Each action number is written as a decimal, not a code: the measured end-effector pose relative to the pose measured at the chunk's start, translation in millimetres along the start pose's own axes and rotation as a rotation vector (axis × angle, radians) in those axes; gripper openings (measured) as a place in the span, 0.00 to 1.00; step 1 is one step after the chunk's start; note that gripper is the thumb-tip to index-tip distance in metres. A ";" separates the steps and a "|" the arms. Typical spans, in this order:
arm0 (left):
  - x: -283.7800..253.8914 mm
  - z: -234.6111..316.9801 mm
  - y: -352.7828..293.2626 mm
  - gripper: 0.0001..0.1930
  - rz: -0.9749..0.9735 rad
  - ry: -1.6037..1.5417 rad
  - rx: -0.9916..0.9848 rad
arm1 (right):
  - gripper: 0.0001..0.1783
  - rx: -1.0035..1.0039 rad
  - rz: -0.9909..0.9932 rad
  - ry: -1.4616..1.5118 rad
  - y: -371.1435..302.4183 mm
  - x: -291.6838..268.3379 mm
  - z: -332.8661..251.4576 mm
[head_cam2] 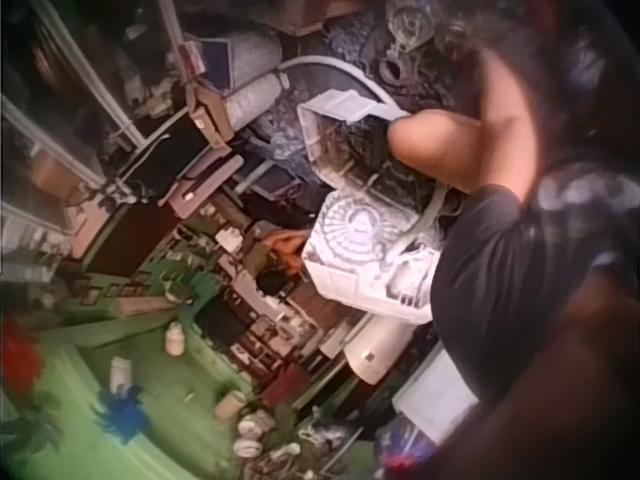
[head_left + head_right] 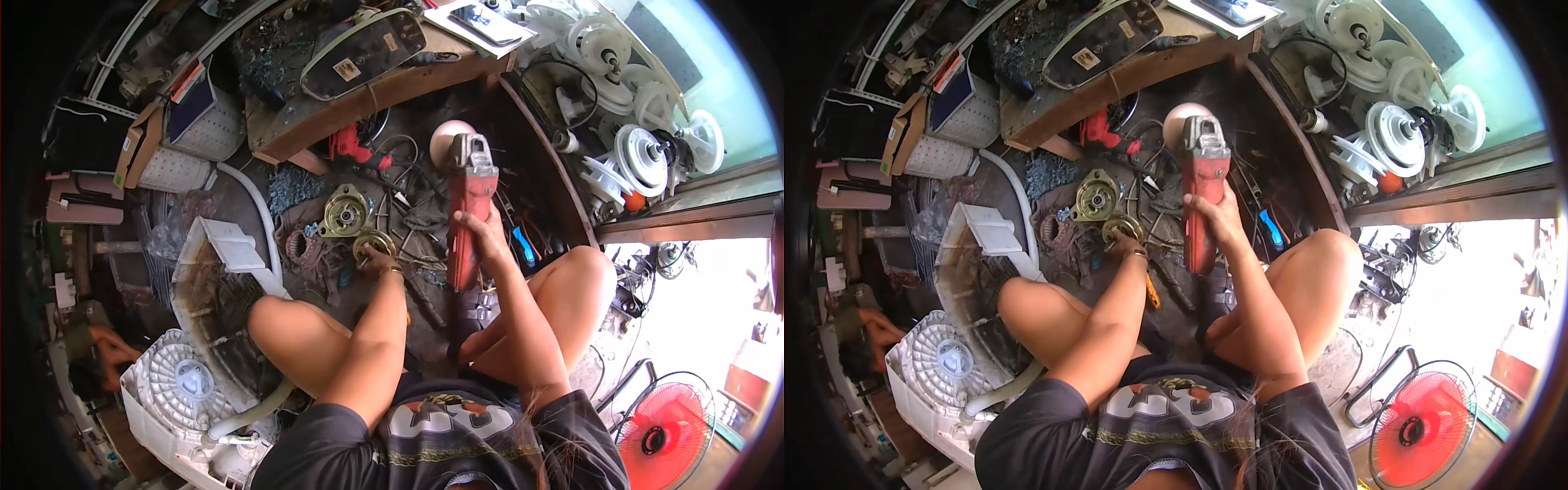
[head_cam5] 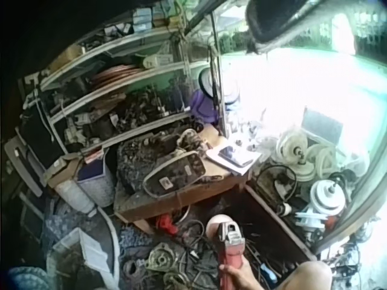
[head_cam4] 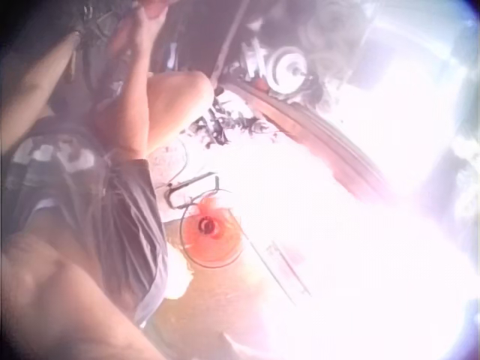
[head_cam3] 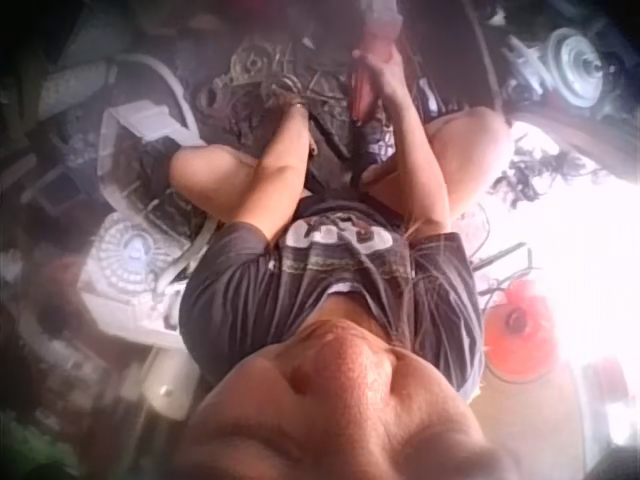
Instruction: The person handles disassembled motor components by hand, retrieves an angle grinder, and grinds a metal motor part with the angle grinder.
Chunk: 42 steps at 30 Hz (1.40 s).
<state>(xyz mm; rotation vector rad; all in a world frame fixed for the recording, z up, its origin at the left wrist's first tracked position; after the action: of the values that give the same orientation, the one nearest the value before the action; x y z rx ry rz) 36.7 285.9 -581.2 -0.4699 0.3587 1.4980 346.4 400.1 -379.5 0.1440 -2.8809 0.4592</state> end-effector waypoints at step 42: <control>41.2 124.0 49.3 0.25 -0.819 -0.330 -0.274 | 0.32 0.208 -0.247 0.013 -4.1 72.9 89.7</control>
<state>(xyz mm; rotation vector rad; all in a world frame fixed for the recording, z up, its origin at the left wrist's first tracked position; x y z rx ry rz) -17.9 384.9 -499.1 -0.4924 -0.2884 0.7934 258.2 363.3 -444.6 0.5209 -2.7455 0.7054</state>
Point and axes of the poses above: each hand's wrist, its own y-axis towards the middle knuckle, its own x-axis out of the palm, z = x × y, the point moved 8 cm from there along y, towards the middle knuckle, and after that the axes turned 12 degrees about -y, right-handed, at the moved point
